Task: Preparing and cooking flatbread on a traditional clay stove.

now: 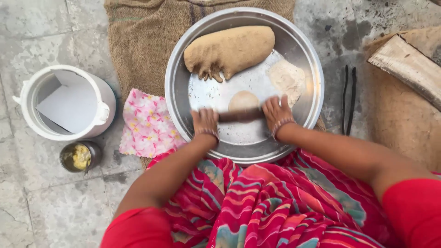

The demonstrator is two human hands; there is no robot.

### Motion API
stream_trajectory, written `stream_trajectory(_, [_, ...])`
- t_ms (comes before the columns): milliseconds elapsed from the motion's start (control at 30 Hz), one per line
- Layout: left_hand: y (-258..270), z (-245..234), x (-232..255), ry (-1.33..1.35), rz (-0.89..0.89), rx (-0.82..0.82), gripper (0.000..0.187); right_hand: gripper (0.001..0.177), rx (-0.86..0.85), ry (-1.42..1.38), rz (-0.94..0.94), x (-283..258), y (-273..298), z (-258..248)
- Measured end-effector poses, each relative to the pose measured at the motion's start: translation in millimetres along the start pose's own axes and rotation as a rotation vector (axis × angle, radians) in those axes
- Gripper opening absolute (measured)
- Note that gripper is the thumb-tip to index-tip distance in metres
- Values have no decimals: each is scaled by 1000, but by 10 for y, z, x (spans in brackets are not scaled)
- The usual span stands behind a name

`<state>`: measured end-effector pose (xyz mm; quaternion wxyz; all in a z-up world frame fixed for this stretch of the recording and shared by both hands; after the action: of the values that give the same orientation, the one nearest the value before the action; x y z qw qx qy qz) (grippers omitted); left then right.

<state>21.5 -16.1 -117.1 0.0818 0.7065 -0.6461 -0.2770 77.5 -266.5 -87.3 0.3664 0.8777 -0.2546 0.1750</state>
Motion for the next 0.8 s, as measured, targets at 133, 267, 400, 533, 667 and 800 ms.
stream_trajectory(133, [-410, -247, -241, -66, -149, 287, 46, 49, 82, -82, 140, 434, -338, -292])
stream_trajectory(267, [-112, -71, -38, -20, -68, 174, 45, 65, -145, 7, 110, 365, -46, -280])
stream_trajectory(400, [-225, 65, -28, 83, -67, 122, 48, 56, -155, -134, -40, 119, -33, -288])
stream_trajectory(533, [-441, -252, -214, -135, -155, 250, 51, 50, -3, -180, 129, 500, -226, -385])
stream_trajectory(667, [-83, -213, -112, -52, -38, 99, 55, 64, -81, -37, 56, 260, 45, -261])
stream_trajectory(800, [-257, -165, -148, -52, -41, 74, 51, 57, -153, -152, -12, 267, -234, -290])
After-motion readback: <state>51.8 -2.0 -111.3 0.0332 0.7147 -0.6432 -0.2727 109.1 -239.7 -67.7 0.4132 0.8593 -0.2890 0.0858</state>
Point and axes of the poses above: each hand's wrist, its own y-axis away from the middle knuckle, its own z-axis out of the palm, x = y × z, the point moved 3 cm from there along -y, towards the middle knuckle, and after that the axes turned 13 degrees about -z, right-handed, at the moved point
